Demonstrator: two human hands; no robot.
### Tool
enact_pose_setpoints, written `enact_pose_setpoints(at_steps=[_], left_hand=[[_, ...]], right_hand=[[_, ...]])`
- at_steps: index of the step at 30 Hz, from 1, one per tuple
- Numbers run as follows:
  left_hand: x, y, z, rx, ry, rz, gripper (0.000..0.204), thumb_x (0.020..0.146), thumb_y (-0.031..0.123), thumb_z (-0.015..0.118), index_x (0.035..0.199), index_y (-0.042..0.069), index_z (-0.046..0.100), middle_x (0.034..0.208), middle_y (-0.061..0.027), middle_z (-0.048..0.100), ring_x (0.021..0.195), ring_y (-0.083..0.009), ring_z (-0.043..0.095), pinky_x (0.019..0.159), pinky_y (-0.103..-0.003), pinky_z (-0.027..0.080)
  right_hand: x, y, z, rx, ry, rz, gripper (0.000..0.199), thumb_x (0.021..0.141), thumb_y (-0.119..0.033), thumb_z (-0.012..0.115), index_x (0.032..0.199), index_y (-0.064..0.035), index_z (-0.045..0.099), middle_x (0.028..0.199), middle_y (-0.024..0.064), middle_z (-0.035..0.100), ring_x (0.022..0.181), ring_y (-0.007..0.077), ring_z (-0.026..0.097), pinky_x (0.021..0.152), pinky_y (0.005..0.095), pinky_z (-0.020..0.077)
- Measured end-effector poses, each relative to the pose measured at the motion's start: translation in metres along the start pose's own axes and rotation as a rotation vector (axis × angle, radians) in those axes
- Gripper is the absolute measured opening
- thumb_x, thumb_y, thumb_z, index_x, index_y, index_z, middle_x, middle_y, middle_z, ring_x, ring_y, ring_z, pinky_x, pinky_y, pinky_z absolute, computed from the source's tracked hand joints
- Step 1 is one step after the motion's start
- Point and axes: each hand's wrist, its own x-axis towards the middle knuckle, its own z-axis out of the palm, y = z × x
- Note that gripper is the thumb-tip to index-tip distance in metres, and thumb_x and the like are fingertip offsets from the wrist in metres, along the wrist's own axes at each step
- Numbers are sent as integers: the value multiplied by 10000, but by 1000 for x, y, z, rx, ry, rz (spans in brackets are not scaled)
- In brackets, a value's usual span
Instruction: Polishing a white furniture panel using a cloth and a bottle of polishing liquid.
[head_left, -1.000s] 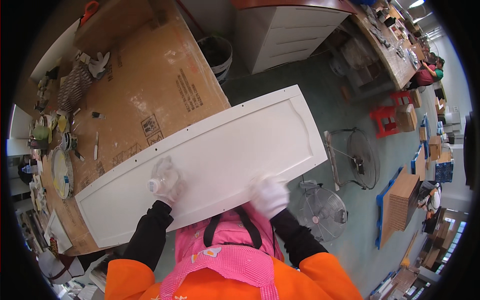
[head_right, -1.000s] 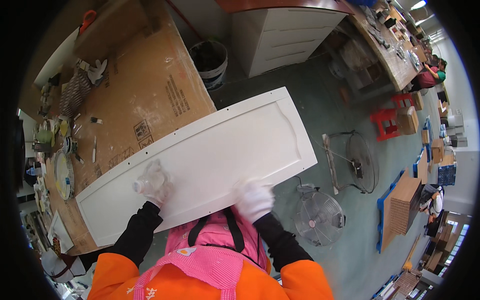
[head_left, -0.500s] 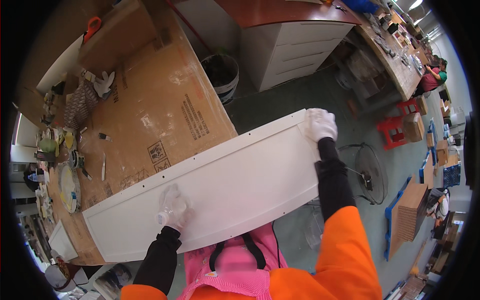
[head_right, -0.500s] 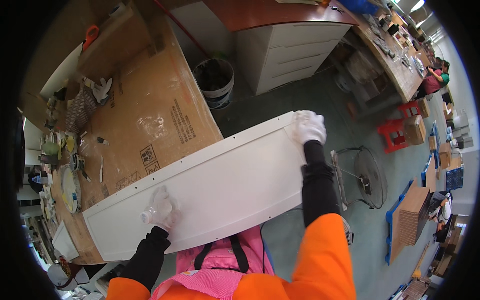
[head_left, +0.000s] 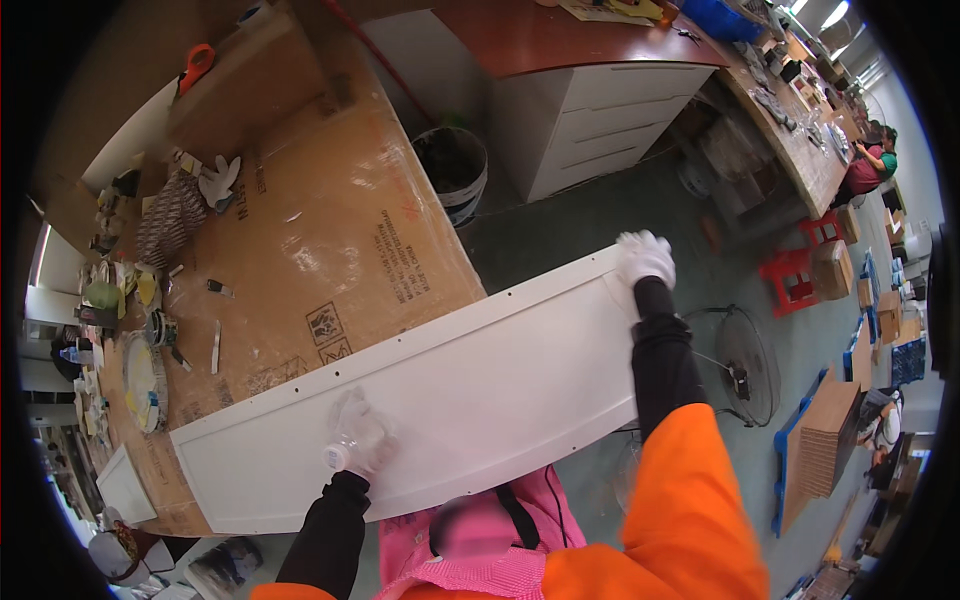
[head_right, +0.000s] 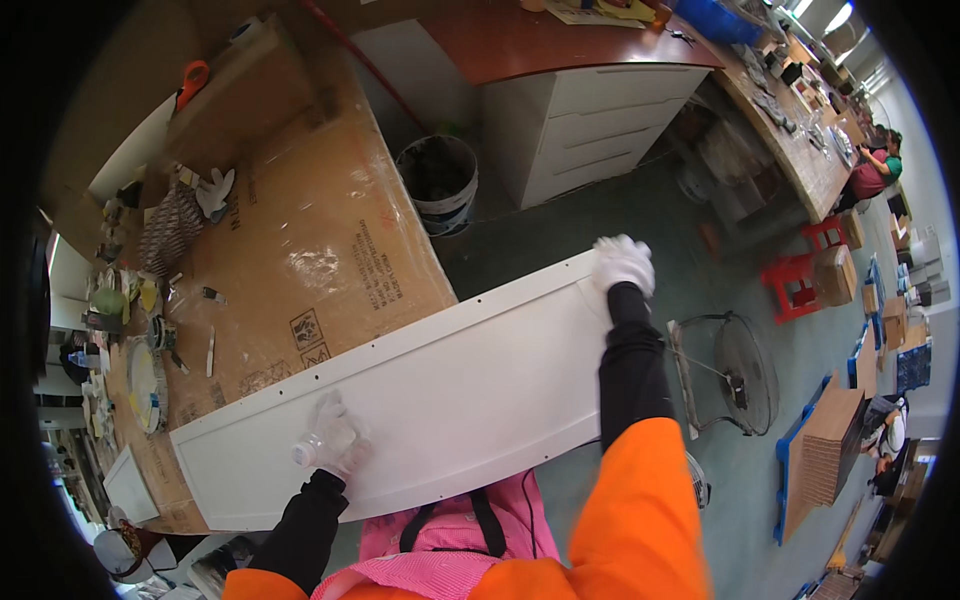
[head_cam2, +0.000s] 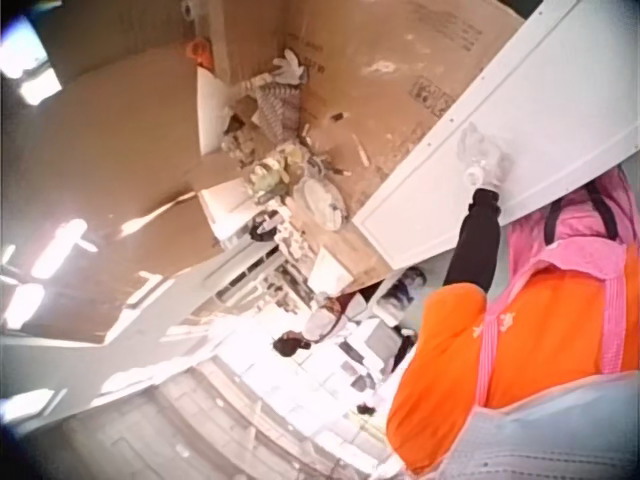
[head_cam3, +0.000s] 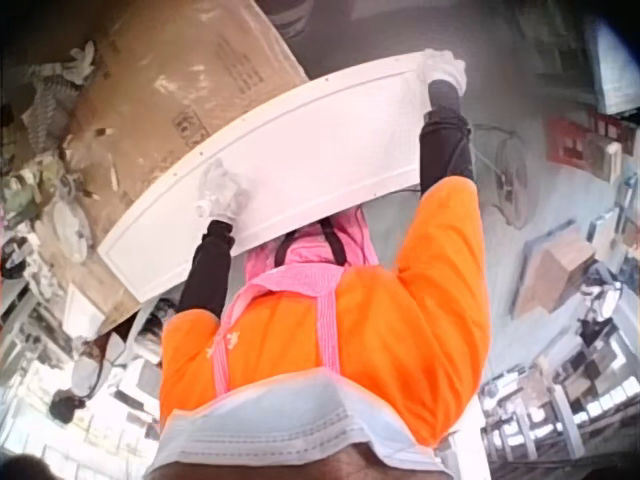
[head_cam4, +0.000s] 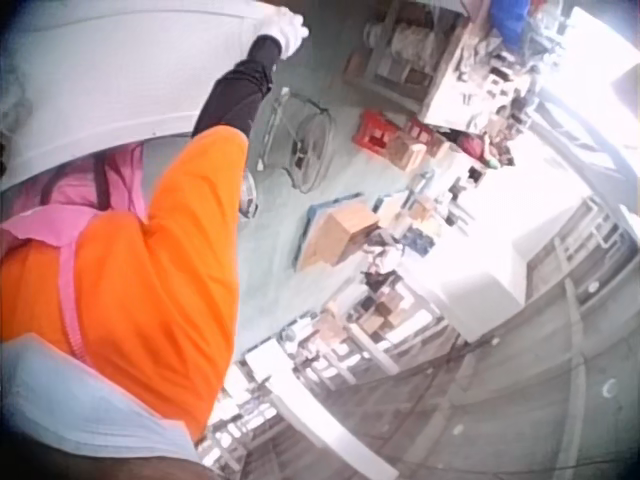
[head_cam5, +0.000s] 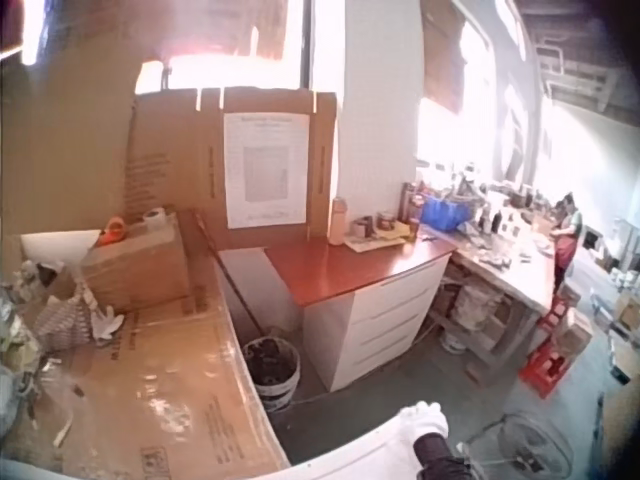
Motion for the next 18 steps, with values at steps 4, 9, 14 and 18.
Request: enact_pose_setpoints(at_steps=[4,9,14,18], left_hand=[[-3,3,-5,585,16,515,676,644,315,845,1223,104,568,1403,-178,571,1310,-403,502,1089,-510,435],[-7,22,-7,809,-40,555,637,656,350,840,1177,101,572,1384,-194,589,1319,-438,489,1091,-539,424],[-4,29,-6,725,-33,581,647,663,385,839,1180,106,567,1400,-202,584,1313,-452,494,1085,-559,422],[-2,17,-9,739,-5,616,622,660,405,835,1136,90,585,1321,-202,638,1240,-461,553,1058,-558,447]], right_hand=[[5,22,23,225,133,405,402,958,-467,552,1112,-114,669,1119,206,646,1096,386,643,943,494,534],[19,-22,34,254,122,284,440,938,-504,601,1231,-176,604,1200,175,587,1078,390,648,913,501,540],[-51,18,61,399,320,218,432,952,-402,609,1334,-207,564,1168,169,576,1045,396,638,868,519,530],[-141,74,105,226,477,84,499,917,-280,669,1393,-213,534,1112,152,572,1014,386,615,838,528,520]])
